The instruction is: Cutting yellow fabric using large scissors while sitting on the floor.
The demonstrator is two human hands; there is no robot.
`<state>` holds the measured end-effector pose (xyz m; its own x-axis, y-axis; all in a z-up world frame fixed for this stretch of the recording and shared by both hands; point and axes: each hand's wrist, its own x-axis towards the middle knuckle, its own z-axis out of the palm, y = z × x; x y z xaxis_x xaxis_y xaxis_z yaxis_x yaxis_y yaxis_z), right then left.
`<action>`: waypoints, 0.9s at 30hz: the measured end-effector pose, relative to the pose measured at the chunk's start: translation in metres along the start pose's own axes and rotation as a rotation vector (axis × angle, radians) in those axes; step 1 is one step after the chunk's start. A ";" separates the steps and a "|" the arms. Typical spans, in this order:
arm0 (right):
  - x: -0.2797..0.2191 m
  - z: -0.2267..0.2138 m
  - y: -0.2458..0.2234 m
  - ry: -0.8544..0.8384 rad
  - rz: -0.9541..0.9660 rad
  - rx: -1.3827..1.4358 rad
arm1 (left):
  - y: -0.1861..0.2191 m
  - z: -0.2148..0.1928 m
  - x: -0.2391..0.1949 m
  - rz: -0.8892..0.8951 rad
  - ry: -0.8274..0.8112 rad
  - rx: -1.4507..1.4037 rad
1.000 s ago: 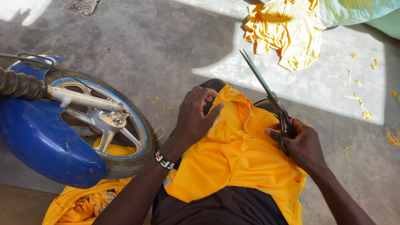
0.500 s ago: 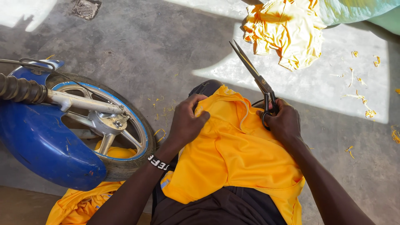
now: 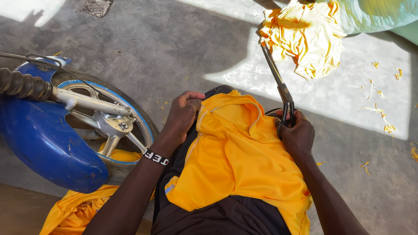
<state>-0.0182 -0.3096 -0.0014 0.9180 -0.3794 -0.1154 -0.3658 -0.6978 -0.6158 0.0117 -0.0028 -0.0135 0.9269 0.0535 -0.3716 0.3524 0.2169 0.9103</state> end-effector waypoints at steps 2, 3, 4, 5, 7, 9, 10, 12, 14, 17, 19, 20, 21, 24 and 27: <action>-0.001 0.001 -0.001 0.017 -0.002 -0.016 | 0.002 -0.004 0.005 0.143 0.095 0.139; -0.001 0.002 -0.002 0.036 -0.003 -0.030 | 0.005 -0.005 0.009 0.288 0.186 0.280; 0.000 0.002 -0.002 0.036 -0.004 -0.030 | 0.012 0.000 0.004 0.289 0.186 0.279; 0.000 0.004 -0.002 0.038 -0.026 -0.063 | 0.020 0.004 -0.001 0.417 0.173 0.367; 0.002 0.007 0.000 0.040 -0.048 -0.093 | 0.033 0.015 -0.010 0.549 0.159 0.455; 0.005 0.011 0.004 0.056 -0.060 -0.119 | 0.043 0.030 -0.017 0.605 -0.016 0.715; 0.008 0.016 0.008 0.058 -0.063 -0.116 | 0.035 0.032 -0.007 0.610 -0.014 0.716; 0.015 0.020 0.019 0.065 -0.076 -0.145 | 0.017 0.039 0.012 0.420 -0.119 1.064; 0.008 0.015 0.010 0.067 -0.070 -0.131 | -0.005 0.040 0.033 0.389 -0.097 1.155; 0.006 0.003 -0.003 0.027 -0.065 -0.039 | -0.016 0.041 0.047 0.305 -0.067 1.236; 0.004 -0.001 -0.015 -0.011 -0.068 0.037 | -0.003 0.043 0.044 0.259 -0.060 1.222; 0.002 0.001 -0.022 -0.079 -0.029 0.151 | 0.009 0.044 0.039 0.242 -0.097 0.996; -0.002 0.003 -0.029 -0.148 0.012 0.267 | 0.020 0.044 0.031 0.223 -0.136 0.772; -0.001 0.013 -0.052 -0.143 0.026 0.390 | 0.045 0.052 0.019 0.163 -0.218 0.309; 0.003 0.014 -0.067 -0.129 -0.002 0.338 | 0.067 0.055 -0.001 0.062 -0.226 -0.022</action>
<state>0.0111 -0.2550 0.0287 0.9382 -0.2837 -0.1983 -0.3129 -0.4501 -0.8363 0.0410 -0.0416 0.0575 0.9528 -0.1516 -0.2631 0.2938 0.2409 0.9250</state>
